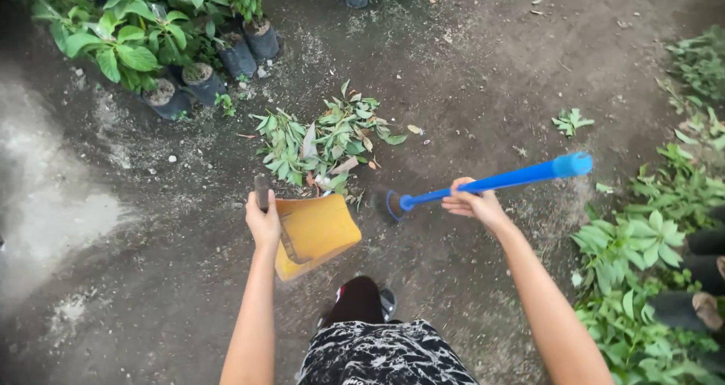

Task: Sweep up leaves and debris from the ground into a dustpan and clear a yard area.

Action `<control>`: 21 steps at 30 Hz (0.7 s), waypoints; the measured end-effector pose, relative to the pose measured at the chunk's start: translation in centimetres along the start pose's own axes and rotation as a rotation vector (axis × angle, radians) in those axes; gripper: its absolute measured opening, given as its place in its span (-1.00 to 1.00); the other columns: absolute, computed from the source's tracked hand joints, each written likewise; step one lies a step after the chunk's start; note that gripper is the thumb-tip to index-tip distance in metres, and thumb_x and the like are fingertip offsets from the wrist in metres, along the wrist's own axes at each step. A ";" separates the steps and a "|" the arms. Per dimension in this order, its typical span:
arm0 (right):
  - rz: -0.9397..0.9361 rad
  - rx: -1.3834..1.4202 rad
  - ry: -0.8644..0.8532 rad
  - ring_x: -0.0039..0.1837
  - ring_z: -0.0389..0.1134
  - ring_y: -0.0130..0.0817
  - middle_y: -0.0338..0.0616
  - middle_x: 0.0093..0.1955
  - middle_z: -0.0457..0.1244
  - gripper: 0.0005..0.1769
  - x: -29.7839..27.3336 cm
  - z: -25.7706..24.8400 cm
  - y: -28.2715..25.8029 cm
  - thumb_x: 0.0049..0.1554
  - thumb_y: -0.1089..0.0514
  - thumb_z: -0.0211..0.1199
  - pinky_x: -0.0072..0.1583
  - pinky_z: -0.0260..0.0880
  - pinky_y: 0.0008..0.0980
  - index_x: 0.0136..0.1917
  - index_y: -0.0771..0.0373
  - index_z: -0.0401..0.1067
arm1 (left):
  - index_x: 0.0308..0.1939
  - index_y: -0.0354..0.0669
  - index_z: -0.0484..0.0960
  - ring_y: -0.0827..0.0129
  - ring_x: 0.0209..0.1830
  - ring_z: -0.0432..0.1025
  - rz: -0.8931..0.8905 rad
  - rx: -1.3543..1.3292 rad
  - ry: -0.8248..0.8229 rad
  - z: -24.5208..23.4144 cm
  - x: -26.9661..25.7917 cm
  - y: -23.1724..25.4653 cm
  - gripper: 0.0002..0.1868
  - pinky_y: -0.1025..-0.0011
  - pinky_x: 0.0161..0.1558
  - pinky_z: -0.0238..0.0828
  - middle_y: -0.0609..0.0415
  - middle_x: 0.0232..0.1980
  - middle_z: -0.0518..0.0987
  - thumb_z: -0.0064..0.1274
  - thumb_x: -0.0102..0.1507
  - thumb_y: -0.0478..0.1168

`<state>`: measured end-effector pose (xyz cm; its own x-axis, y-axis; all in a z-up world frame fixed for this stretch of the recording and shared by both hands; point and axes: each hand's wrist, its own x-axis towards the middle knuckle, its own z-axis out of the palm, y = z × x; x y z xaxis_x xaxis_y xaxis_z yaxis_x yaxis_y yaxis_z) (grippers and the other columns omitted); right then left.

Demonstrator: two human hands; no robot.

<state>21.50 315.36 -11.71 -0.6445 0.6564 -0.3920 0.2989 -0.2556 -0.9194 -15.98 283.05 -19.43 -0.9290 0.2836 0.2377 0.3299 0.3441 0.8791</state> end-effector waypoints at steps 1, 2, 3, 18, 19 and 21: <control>0.011 -0.005 -0.015 0.11 0.50 -0.02 0.15 0.09 0.39 -0.67 1.2 -0.2 -0.6 0.15 0.02 0.20 0.08 0.58 -0.20 0.12 0.22 0.40 | -0.04 -0.24 0.52 0.13 -0.19 0.46 -0.014 0.010 0.008 0.7 0.3 0.5 -0.75 0.19 -0.10 0.38 -0.15 -0.15 0.55 0.10 0.40 -0.11; 0.006 0.133 -0.095 0.17 0.49 -0.01 0.17 0.12 0.39 -0.68 2.5 -0.3 -1.2 0.15 0.04 0.17 0.14 0.57 -0.20 0.14 0.22 0.41 | -0.05 -0.24 0.52 0.20 -0.22 0.44 -0.052 -0.034 -0.003 1.4 0.6 0.9 -0.75 0.24 -0.11 0.38 -0.11 -0.19 0.56 0.07 0.43 -0.11; -0.004 0.267 -0.173 0.22 0.48 0.00 0.18 0.16 0.39 -0.68 4.0 -0.5 -2.1 0.16 0.07 0.13 0.19 0.56 -0.20 0.15 0.22 0.42 | -0.06 -0.24 0.51 0.26 -0.25 0.41 -0.086 -0.086 -0.011 2.4 1.3 1.3 -0.75 0.29 -0.12 0.39 -0.07 -0.23 0.58 0.05 0.45 -0.10; 0.277 0.091 -0.221 0.12 0.47 -0.23 0.04 0.10 0.37 -0.35 38.9 -8.5 -6.0 0.12 0.33 0.24 0.14 0.56 -0.19 0.47 0.42 0.23 | 0.14 -0.36 0.43 0.34 -0.04 0.43 -0.189 -0.122 0.194 21.9 6.8 -2.6 -0.63 0.31 0.01 0.38 -0.04 -0.01 0.53 0.10 0.38 -0.18; 0.282 0.074 -0.239 0.12 0.47 -0.23 0.04 0.10 0.37 -0.35 41.2 -8.6 -6.8 0.12 0.33 0.24 0.14 0.56 -0.19 0.47 0.42 0.23 | 0.14 -0.36 0.43 0.34 -0.04 0.43 -0.203 -0.120 0.215 23.2 7.3 -3.1 -0.63 0.31 0.01 0.38 -0.04 -0.01 0.53 0.10 0.38 -0.18; 0.307 0.006 -0.247 0.05 0.46 -0.26 0.12 0.13 0.38 -0.17 45.9 -8.5 -8.3 0.08 0.35 0.27 0.09 0.58 -0.21 0.56 0.37 0.05 | 0.03 -0.32 0.48 0.24 -0.13 0.42 -0.320 -0.020 0.238 25.6 8.3 -4.3 -0.69 0.27 -0.02 0.38 -0.05 -0.11 0.54 0.14 0.38 -0.15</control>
<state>-4.59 353.61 -21.82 -0.6761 0.3583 -0.6438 0.5004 -0.4180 -0.7582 -20.85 306.86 -31.78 -0.9980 -0.0509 0.0378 0.0168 0.3629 0.9317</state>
